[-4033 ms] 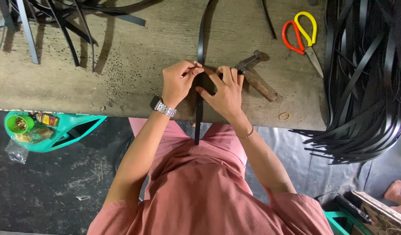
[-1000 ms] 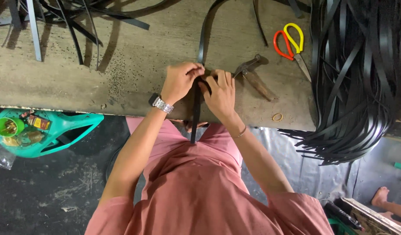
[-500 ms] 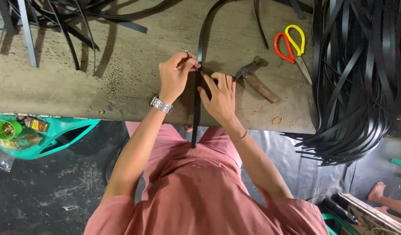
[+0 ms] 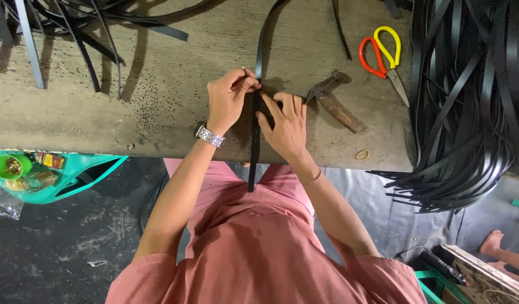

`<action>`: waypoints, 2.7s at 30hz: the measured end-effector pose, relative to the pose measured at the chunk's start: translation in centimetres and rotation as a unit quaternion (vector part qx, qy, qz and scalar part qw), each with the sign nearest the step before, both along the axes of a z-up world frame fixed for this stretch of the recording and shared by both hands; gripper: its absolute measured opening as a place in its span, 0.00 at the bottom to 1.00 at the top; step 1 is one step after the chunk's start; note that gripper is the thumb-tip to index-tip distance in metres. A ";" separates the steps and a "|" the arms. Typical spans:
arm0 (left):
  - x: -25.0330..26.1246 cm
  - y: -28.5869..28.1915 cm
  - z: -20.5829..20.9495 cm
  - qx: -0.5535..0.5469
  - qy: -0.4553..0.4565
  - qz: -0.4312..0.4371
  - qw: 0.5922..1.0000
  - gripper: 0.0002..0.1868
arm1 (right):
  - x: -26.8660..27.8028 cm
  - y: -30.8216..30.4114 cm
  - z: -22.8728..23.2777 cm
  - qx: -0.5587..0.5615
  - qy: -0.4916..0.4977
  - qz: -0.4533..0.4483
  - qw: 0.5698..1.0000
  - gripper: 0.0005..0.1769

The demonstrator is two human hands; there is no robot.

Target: Hammering a long black leather strip on a workbench to flatten or prepare it for assembly.

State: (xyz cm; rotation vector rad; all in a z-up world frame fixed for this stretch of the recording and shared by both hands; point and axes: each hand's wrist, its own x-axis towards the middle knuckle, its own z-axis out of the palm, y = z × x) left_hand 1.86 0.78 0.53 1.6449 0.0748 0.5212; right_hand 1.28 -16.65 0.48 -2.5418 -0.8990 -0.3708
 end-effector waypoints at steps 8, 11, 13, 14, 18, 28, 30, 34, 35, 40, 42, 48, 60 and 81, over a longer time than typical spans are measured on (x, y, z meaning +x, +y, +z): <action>-0.1 0.1 0.4 -0.012 -0.004 -0.017 1.000 0.09 | 0.0 0.0 0.2 0.002 0.008 0.003 1.000 0.20; -0.1 0.1 0.3 -0.008 -0.007 -0.019 1.000 0.09 | 0.0 0.0 0.2 -0.001 0.011 0.002 1.000 0.20; -0.2 0.1 0.4 -0.008 -0.008 -0.021 1.000 0.09 | 0.0 0.0 0.2 -0.001 0.013 0.002 1.000 0.20; -0.2 0.1 0.5 -0.011 -0.008 -0.021 1.000 0.08 | -0.1 0.0 0.1 -0.004 0.012 0.002 1.000 0.20; -0.2 0.1 0.1 -0.002 -0.016 -0.015 1.000 0.06 | 0.0 -0.2 -0.1 -0.003 0.012 0.005 1.000 0.20; -0.3 0.0 -0.6 0.112 -0.046 0.007 0.993 0.08 | 0.5 -4.0 0.4 0.089 -0.042 -0.099 0.990 0.18; -0.5 -0.4 -1.1 0.097 -0.043 -0.004 0.994 0.06 | 0.4 -7.0 2.9 -0.066 -0.030 -0.206 0.976 0.23; -0.3 -0.5 -0.8 0.114 -0.060 -0.020 0.992 0.05 | 0.3 -11.9 1.7 -0.151 -0.057 -0.183 0.970 0.23; -0.3 -0.4 -0.4 0.134 -0.070 -0.026 0.988 0.06 | 0.5 -12.4 1.4 -0.199 -0.082 -0.167 0.962 0.20; -0.5 -0.7 -0.8 0.147 -0.092 -0.015 0.985 0.07 | 0.6 -12.4 1.1 -0.207 -0.045 -0.157 0.965 0.18; -0.4 -0.6 -1.0 0.158 -0.094 -0.044 0.982 0.08 | 0.6 -11.6 2.9 -0.059 0.149 -0.160 0.974 0.23; -0.6 -0.3 -0.9 0.112 -0.107 -0.073 0.985 0.07 | 0.8 -10.8 3.2 0.093 0.192 -0.079 0.974 0.23; 0.0 -0.2 -4.5 0.187 -0.094 -0.058 0.976 0.07 | -0.3 -4.3 7.6 -0.072 0.129 -0.035 0.988 0.22; -0.3 -0.3 -2.0 0.211 -0.045 -0.090 0.972 0.03 | -0.3 -6.7 7.6 -0.039 0.090 0.013 0.995 0.21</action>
